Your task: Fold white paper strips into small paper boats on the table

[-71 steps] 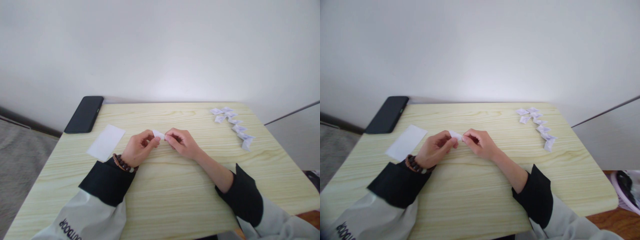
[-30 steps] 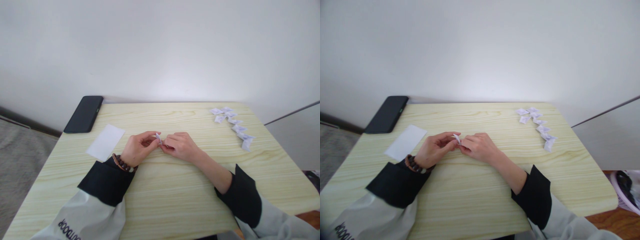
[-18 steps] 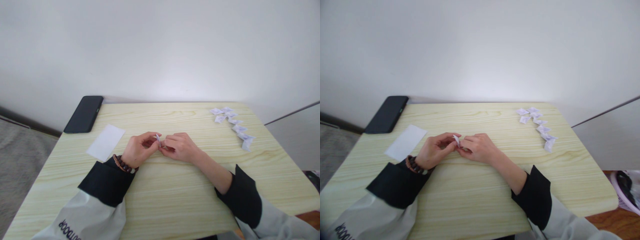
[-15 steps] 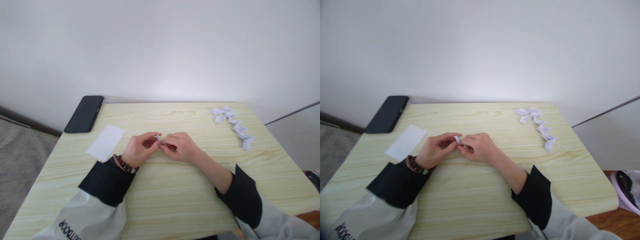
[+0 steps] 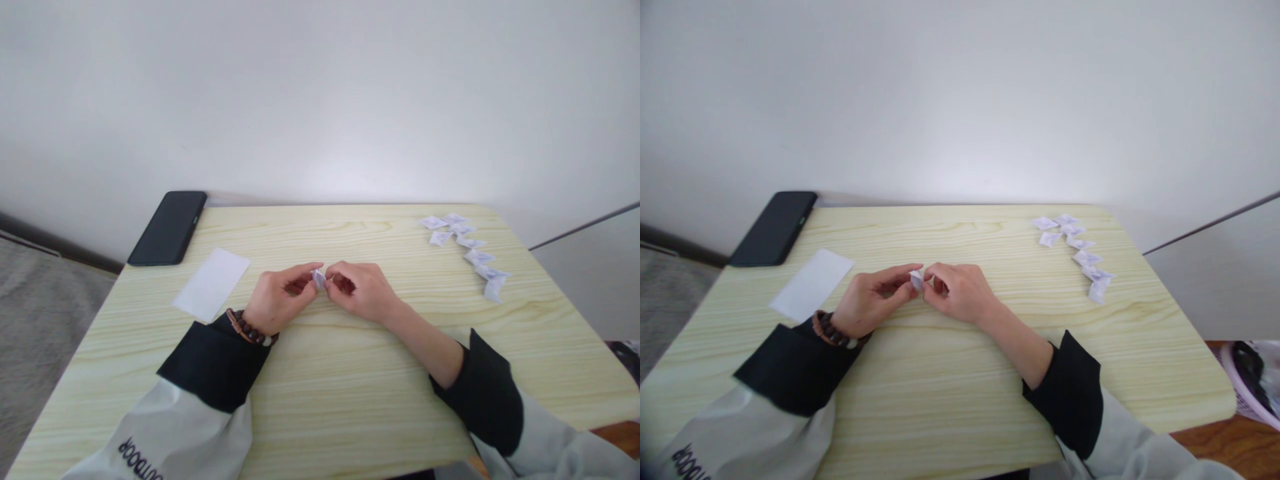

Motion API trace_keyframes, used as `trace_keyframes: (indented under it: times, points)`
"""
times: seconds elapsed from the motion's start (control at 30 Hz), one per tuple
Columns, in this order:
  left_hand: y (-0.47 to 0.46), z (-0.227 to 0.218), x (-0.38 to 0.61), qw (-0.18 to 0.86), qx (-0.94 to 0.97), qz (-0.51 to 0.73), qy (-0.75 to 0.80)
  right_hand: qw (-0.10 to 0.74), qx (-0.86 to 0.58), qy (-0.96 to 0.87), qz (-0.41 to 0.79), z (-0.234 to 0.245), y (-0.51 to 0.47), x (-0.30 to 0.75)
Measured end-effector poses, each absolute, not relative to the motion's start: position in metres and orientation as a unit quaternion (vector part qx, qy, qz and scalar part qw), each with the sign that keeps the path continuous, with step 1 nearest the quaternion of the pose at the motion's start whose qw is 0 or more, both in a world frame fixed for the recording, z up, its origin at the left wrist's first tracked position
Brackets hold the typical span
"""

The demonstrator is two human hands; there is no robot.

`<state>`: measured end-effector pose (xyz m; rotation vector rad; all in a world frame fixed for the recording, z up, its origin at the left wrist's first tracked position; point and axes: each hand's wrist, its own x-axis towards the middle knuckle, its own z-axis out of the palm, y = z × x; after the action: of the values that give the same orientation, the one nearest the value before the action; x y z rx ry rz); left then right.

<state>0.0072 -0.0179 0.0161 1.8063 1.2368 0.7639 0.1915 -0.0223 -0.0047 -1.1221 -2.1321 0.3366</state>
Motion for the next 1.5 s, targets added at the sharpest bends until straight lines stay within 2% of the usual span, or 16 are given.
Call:
trace_keyframes:
  times: [0.1,0.33,0.7,0.8,1.1,1.5]
  points:
    - [-0.018,0.016,0.008,0.416,0.705,0.302,0.489,0.374,-0.428,-0.808,0.155,-0.004,-0.023,0.190]
    - [-0.017,0.015,0.007,0.461,0.675,0.318,0.480,0.409,-0.398,-0.814,0.106,-0.007,-0.021,0.191]
    - [-0.019,0.017,0.009,0.407,0.709,0.307,0.486,0.414,-0.415,-0.803,0.106,-0.003,-0.023,0.188]
    - [-0.019,0.017,0.009,0.430,0.697,0.308,0.485,0.420,-0.403,-0.808,0.090,-0.005,-0.022,0.189]
    - [-0.013,0.022,0.005,0.584,0.597,0.308,0.455,0.403,-0.363,-0.840,0.036,-0.010,-0.021,0.196]
    - [-0.012,0.024,0.006,0.587,0.601,0.291,0.457,0.421,-0.312,-0.852,0.006,-0.004,-0.020,0.196]
